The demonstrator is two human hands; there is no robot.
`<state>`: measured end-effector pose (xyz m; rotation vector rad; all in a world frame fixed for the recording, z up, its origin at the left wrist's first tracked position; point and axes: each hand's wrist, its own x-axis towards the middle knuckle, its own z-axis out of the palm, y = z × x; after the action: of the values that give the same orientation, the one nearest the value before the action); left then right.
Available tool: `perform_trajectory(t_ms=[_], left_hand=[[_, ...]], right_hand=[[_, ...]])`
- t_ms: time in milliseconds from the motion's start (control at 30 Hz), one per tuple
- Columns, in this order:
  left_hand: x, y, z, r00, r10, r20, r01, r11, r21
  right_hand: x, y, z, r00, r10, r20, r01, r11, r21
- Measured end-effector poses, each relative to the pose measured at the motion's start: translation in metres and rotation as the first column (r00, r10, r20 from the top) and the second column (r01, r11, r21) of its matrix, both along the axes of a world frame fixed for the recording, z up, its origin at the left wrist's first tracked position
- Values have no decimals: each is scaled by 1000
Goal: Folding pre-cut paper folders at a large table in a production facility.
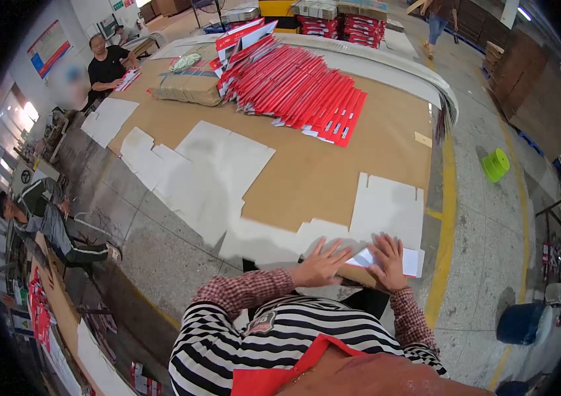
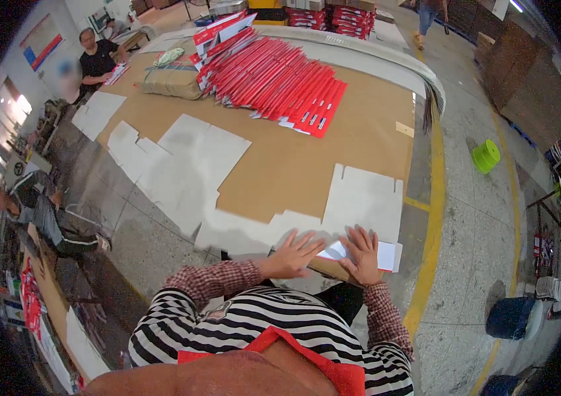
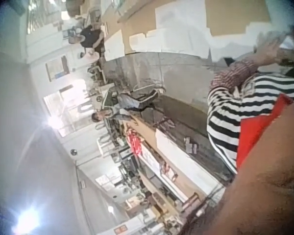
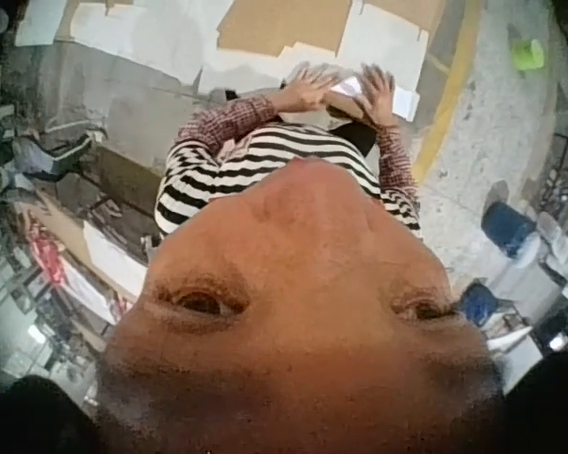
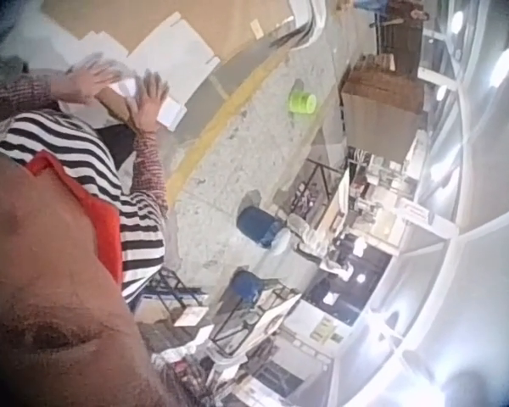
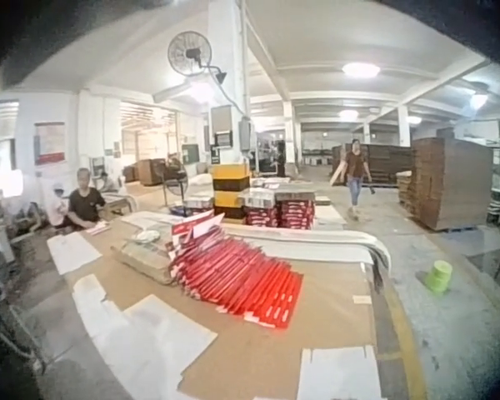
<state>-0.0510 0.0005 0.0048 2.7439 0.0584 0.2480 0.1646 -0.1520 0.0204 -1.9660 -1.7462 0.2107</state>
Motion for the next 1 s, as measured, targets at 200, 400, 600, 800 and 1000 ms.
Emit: perform_trajectory(t_ms=[200,400,600,800,1000], left_hand=[[-25,31,-21,937,170,306,-111,973,-200],[-3,24,-8,781,621,-66,-458,499,-736],[26,13,-30,992,119,43,-119,993,-11],[34,-13,3,988,-40,-147,46,998,41],[47,-20,13,960,-55,-273,82,993,89]], right_hand=[[-5,-6,-10,996,-88,19,88,996,2],[-11,-2,-26,970,-215,117,202,973,111],[-21,-6,-33,926,-360,115,349,931,103],[-16,-33,-8,738,-665,112,639,743,201],[-15,-61,-17,422,-344,-839,890,334,311]])
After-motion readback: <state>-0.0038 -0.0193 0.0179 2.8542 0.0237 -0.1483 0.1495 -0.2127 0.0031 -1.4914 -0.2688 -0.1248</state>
